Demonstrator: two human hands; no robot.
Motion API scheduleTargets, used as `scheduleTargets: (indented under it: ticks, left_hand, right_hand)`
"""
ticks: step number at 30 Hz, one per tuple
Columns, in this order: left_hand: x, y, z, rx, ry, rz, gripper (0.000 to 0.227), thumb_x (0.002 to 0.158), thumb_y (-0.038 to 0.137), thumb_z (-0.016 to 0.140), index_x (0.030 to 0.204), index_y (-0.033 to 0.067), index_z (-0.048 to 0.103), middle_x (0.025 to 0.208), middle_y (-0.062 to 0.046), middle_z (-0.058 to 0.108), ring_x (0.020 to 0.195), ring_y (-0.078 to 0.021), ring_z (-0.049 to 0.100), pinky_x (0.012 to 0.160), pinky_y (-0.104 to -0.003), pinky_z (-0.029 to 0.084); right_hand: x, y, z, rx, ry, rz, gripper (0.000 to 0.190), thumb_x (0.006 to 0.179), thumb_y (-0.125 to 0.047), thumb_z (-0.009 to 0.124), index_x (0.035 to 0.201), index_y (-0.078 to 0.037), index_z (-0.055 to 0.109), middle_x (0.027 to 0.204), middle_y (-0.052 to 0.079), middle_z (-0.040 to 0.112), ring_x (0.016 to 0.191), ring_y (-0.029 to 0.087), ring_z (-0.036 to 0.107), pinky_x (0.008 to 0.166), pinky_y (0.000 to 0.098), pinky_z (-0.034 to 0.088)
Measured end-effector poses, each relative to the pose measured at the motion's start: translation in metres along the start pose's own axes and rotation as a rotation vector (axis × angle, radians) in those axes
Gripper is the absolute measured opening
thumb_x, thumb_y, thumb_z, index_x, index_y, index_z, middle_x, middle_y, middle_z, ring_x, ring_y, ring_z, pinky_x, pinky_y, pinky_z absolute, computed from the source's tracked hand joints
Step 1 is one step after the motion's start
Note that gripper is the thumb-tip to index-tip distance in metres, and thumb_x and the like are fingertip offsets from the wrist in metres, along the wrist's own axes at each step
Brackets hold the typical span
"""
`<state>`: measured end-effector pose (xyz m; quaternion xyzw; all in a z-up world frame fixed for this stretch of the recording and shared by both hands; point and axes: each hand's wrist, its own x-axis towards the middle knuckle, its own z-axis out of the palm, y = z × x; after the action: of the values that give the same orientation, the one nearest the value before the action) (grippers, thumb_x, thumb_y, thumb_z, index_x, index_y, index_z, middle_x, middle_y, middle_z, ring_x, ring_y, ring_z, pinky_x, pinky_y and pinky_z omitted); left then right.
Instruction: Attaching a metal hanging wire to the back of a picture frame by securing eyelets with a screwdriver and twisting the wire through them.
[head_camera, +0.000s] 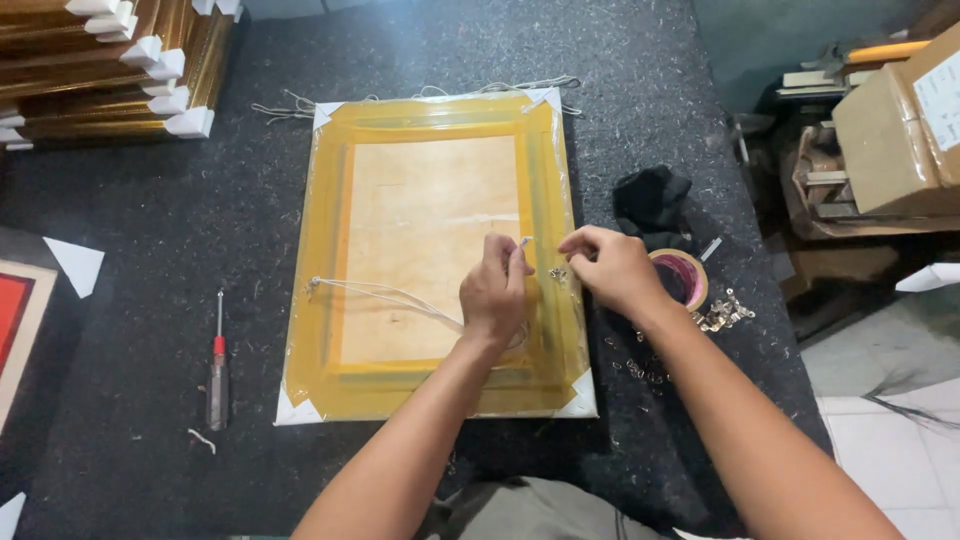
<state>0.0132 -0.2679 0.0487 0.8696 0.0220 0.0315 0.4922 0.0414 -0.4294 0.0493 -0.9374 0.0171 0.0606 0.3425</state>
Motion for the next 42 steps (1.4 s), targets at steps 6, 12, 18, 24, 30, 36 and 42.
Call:
scheduleTargets:
  ticks: [6, 12, 18, 24, 30, 36, 42]
  left_hand:
    - [0.027, 0.011, 0.000, -0.784, -0.165, -0.504, 0.017, 0.084, 0.025, 0.039, 0.097, 0.0146, 0.039, 0.083, -0.002, 0.051, 0.078, -0.0192, 0.061, 0.062, -0.030, 0.049]
    - [0.032, 0.013, 0.003, -0.908, -0.261, -0.572, 0.011, 0.087, 0.024, 0.039, 0.094, 0.0154, 0.040, 0.082, -0.002, 0.044, 0.077, -0.0208, 0.059, 0.059, -0.036, 0.050]
    - [0.031, 0.004, 0.016, -0.911, -0.260, -0.560, 0.011, 0.088, 0.024, 0.037, 0.095, 0.0152, 0.038, 0.082, -0.002, 0.043, 0.080, -0.0203, 0.059, 0.059, -0.035, 0.052]
    - [0.032, 0.005, 0.016, -0.974, -0.244, -0.557, 0.009, 0.090, 0.024, 0.036, 0.094, 0.0157, 0.037, 0.083, -0.003, 0.043, 0.085, -0.0242, 0.059, 0.066, -0.041, 0.050]
    - [0.030, 0.007, 0.015, -0.997, -0.241, -0.543, 0.008, 0.091, 0.024, 0.036, 0.093, 0.0163, 0.037, 0.083, -0.002, 0.044, 0.088, -0.0256, 0.060, 0.071, -0.045, 0.047]
    - [0.033, 0.001, 0.015, -1.079, -0.241, -0.573, 0.008, 0.090, 0.024, 0.037, 0.092, 0.0166, 0.036, 0.082, -0.002, 0.044, 0.085, -0.0257, 0.058, 0.074, -0.049, 0.044]
    - [0.033, -0.002, 0.014, -1.188, -0.222, -0.592, 0.010, 0.089, 0.025, 0.040, 0.090, 0.0164, 0.036, 0.084, -0.003, 0.046, 0.090, -0.0280, 0.058, 0.075, -0.054, 0.042]
  right_hand:
    - [-0.019, -0.015, 0.000, 1.127, 0.094, 0.362, 0.020, 0.084, -0.012, 0.041, 0.100, -0.012, 0.052, 0.080, 0.000, 0.060, 0.075, 0.014, 0.061, 0.072, 0.0336, 0.055]
    - [-0.029, -0.010, 0.000, 1.363, 0.143, 0.335, 0.022, 0.087, -0.027, 0.040, 0.101, -0.014, 0.052, 0.086, 0.005, 0.061, 0.082, 0.022, 0.064, 0.078, 0.0426, 0.053]
    - [-0.027, 0.000, 0.011, 1.374, 0.068, 0.170, 0.030, 0.091, -0.029, 0.032, 0.109, -0.010, 0.048, 0.091, 0.008, 0.060, 0.091, 0.026, 0.063, 0.084, 0.0383, 0.048]
    - [-0.023, 0.010, 0.024, 1.008, 0.086, 0.111, 0.030, 0.090, -0.031, 0.042, 0.110, -0.010, 0.050, 0.090, 0.005, 0.062, 0.081, 0.016, 0.061, 0.073, 0.0278, 0.051]
    - [-0.035, -0.001, 0.024, 0.293, 0.188, 0.101, 0.024, 0.081, -0.029, 0.050, 0.104, -0.032, 0.057, 0.085, -0.012, 0.066, 0.082, 0.011, 0.062, 0.077, 0.0288, 0.047]
    - [-0.043, -0.001, 0.032, 0.282, 0.323, -0.068, 0.030, 0.078, -0.019, 0.054, 0.108, -0.023, 0.058, 0.084, -0.004, 0.067, 0.064, 0.016, 0.057, 0.064, 0.0307, 0.046]
    - [-0.044, 0.003, 0.035, 0.261, 0.362, -0.142, 0.032, 0.075, -0.017, 0.060, 0.107, -0.023, 0.060, 0.081, -0.005, 0.067, 0.058, 0.014, 0.056, 0.058, 0.0289, 0.045]
